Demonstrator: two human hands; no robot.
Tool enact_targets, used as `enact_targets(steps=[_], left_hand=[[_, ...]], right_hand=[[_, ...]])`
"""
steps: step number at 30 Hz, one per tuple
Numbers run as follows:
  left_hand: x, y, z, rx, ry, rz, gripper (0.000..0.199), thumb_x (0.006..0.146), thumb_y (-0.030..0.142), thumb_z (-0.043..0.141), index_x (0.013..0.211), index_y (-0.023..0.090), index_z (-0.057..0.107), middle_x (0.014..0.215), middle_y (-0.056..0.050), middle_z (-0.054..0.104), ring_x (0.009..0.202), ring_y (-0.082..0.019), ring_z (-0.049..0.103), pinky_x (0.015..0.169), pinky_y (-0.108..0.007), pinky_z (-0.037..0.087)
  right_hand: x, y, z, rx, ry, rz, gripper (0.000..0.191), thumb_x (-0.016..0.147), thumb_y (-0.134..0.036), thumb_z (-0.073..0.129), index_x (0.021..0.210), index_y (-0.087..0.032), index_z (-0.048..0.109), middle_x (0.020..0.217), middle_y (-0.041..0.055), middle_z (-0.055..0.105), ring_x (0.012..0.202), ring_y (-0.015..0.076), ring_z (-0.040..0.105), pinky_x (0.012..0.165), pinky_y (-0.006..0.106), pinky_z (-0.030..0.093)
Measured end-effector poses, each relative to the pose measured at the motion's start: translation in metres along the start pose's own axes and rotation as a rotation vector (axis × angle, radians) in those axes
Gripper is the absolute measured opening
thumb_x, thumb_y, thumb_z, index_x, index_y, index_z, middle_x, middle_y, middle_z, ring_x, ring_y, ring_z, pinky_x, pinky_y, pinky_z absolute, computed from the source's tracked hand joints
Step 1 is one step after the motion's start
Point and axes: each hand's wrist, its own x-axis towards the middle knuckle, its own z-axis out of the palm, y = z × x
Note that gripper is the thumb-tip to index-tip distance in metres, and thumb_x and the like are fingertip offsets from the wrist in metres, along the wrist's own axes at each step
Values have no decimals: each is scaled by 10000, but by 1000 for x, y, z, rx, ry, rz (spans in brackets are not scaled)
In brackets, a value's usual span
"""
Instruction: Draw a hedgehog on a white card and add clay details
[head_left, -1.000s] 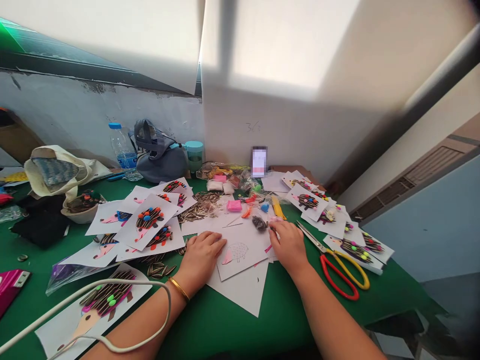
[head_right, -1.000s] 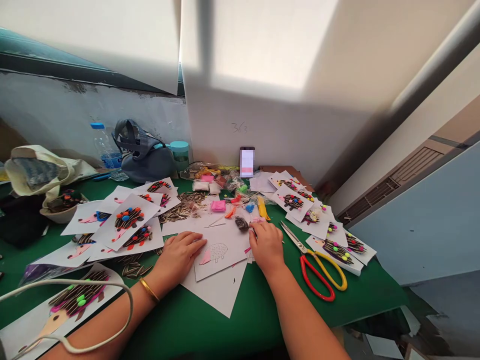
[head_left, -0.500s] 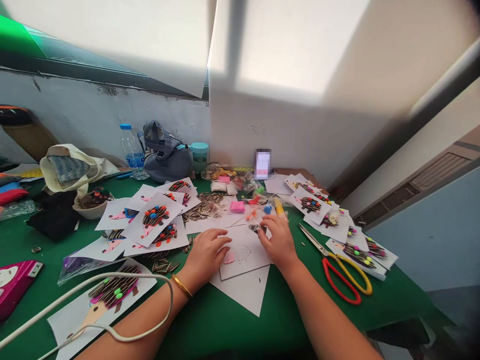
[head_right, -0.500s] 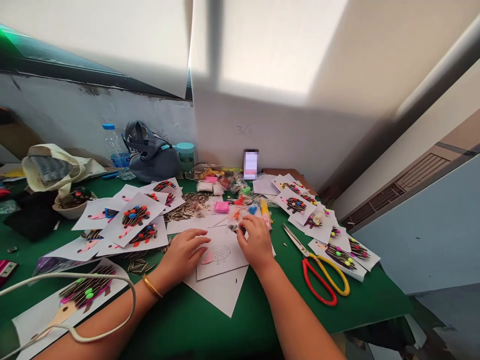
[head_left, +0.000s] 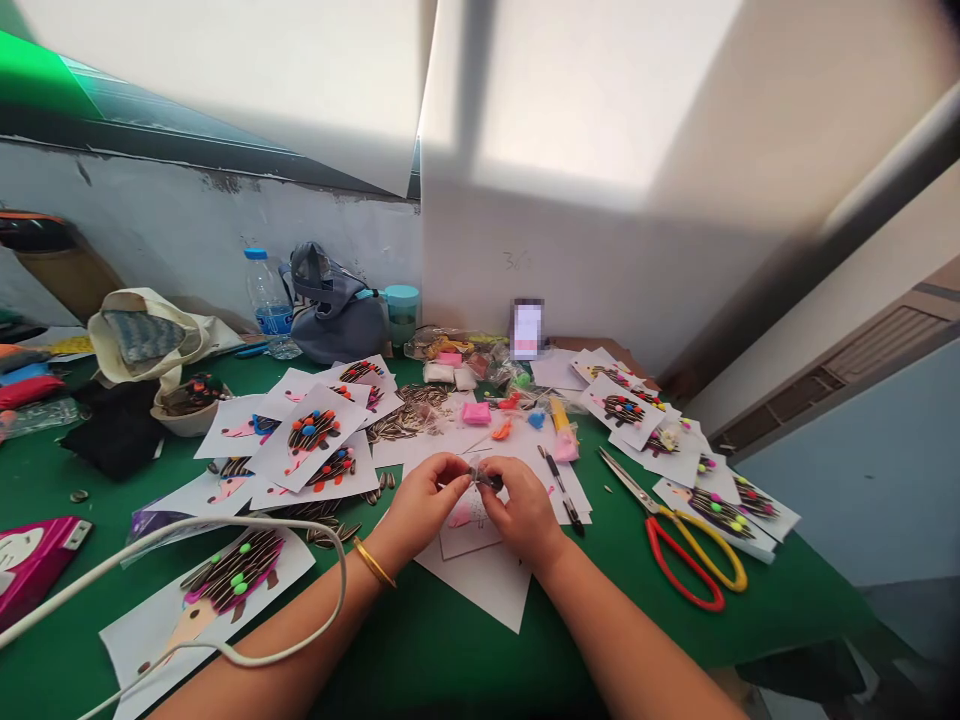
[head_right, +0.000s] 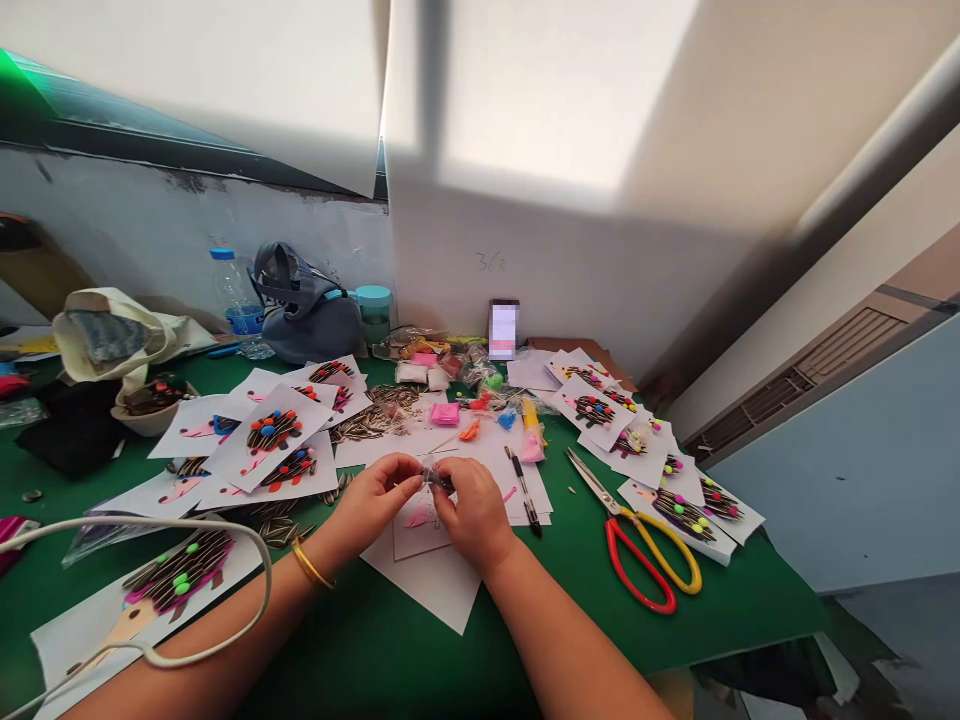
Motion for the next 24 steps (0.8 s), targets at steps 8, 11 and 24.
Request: enact_targets(steps=[8,11,24], left_hand=[[-8,-15,4,-116,67,90,121,869,291,567,934,204,621,771,8,627,689,-145,625,671,-289,519],[-13,-15,2,-118,49,170,111,909,281,533,874,201,601,759,10,613,691,-133,612,693,-284,512],[-17,-10,-9,489,6,500,182,915,260,551,965,234,724,808,-43,631,750,-159,585,665,-277,471]], right_hand=[[-8,0,2,-1,-33,6,147,840,-146,534,965,-217,566,873,31,653,774,185,562,736,340,443],[-8,-1,-2,45,-50,-15,135,869,-171,519,986,-218,565,887,38,653,794,187,570,732,339,453],[-10,-7,-5,-10,-150,-137,127,874,-155,474,966,-214,538,843,40,626,760,195,525,701,340,400]])
